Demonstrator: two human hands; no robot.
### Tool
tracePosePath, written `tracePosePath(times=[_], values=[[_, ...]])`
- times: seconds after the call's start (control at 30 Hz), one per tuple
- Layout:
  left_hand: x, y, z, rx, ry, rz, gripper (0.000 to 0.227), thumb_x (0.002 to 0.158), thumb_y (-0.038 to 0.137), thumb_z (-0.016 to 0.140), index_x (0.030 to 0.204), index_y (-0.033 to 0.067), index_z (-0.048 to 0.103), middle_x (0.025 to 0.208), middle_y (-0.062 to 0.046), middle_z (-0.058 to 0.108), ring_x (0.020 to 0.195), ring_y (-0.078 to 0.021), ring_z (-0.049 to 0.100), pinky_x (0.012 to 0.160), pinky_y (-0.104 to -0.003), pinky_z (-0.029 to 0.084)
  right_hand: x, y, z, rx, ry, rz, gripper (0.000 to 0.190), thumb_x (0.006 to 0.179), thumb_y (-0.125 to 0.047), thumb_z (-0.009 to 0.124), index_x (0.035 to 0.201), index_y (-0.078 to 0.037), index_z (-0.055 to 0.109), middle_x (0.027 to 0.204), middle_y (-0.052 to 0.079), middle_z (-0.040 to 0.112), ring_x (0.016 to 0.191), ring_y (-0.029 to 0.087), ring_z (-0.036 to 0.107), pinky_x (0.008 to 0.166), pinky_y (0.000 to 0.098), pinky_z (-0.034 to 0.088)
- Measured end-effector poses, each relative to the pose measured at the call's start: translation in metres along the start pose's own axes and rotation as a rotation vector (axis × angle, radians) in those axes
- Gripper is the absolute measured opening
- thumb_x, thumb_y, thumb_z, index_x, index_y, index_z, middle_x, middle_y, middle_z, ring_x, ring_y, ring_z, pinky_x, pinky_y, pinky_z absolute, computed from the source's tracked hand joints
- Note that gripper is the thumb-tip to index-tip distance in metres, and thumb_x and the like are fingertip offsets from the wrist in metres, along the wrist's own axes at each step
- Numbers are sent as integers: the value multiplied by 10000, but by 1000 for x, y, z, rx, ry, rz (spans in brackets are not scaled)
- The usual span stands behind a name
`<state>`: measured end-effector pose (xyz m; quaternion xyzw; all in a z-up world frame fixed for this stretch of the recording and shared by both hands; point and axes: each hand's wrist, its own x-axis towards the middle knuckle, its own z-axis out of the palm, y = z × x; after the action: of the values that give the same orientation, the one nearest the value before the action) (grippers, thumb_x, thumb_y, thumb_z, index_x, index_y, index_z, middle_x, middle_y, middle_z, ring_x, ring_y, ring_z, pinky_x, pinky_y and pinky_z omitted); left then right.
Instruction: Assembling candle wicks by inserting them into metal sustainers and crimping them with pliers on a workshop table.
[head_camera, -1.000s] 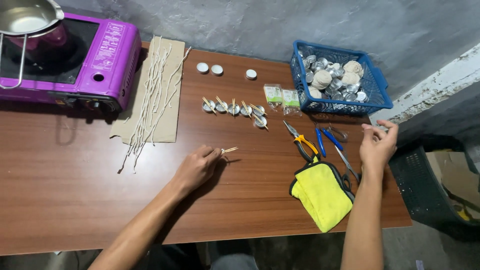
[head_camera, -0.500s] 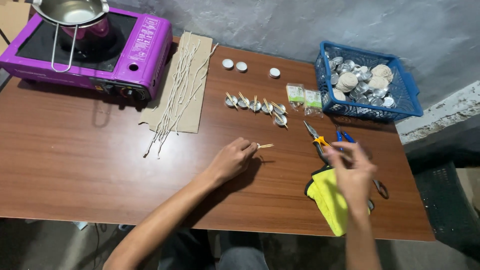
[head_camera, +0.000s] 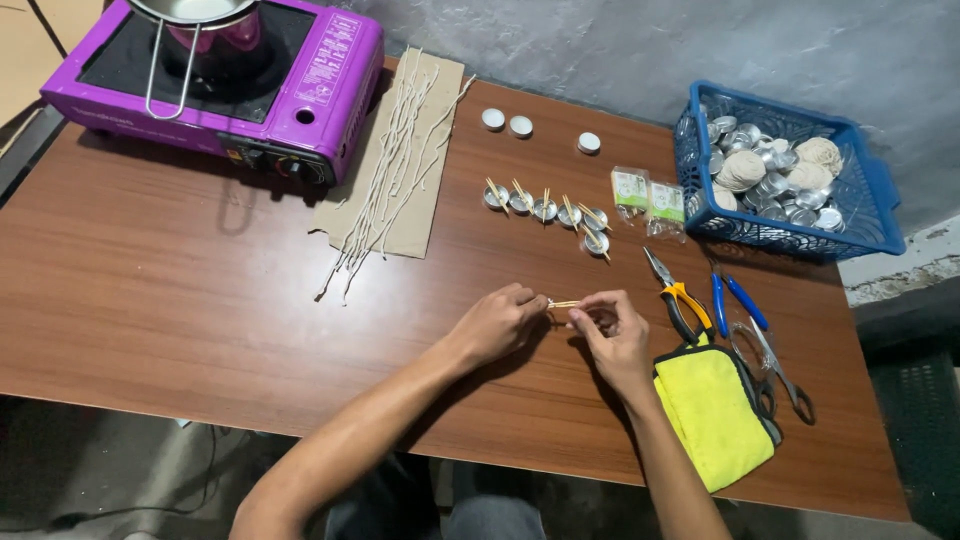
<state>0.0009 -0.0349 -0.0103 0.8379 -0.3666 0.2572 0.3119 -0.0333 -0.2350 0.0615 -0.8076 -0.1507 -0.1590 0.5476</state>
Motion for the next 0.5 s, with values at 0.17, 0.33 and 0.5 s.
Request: tracePosePath(times=[0.17, 0.33, 0.5], values=[[5, 1, -15, 15, 8, -3, 140, 909, 140, 582, 1014, 96, 664, 745, -58, 570, 731, -250, 641, 646, -329, 563, 7, -4, 2, -41, 12, -74, 91, 859, 18, 801, 912, 8, 728, 831, 119, 690, 674, 233, 759, 552, 329, 629], [6, 2, -18, -5, 14, -28, 119, 931, 155, 576, 1005, 108, 656, 742, -49, 564, 731, -242, 646, 645, -316, 563, 2, -5, 8, -42, 46, -69, 142, 886, 53, 765, 1026, 31, 753, 853, 132, 667, 721, 256, 765, 595, 335, 636], [10, 3, -26, -78, 4, -33, 89, 918, 127, 581, 950, 101, 660, 724, -63, 574, 711, -265, 648, 628, -336, 562, -5, -7, 8, -4, 129, -8, 219, 895, 46, 766, 1111, 35, 733, 926, 178, 773, 794, 222, 755, 682, 356, 617]])
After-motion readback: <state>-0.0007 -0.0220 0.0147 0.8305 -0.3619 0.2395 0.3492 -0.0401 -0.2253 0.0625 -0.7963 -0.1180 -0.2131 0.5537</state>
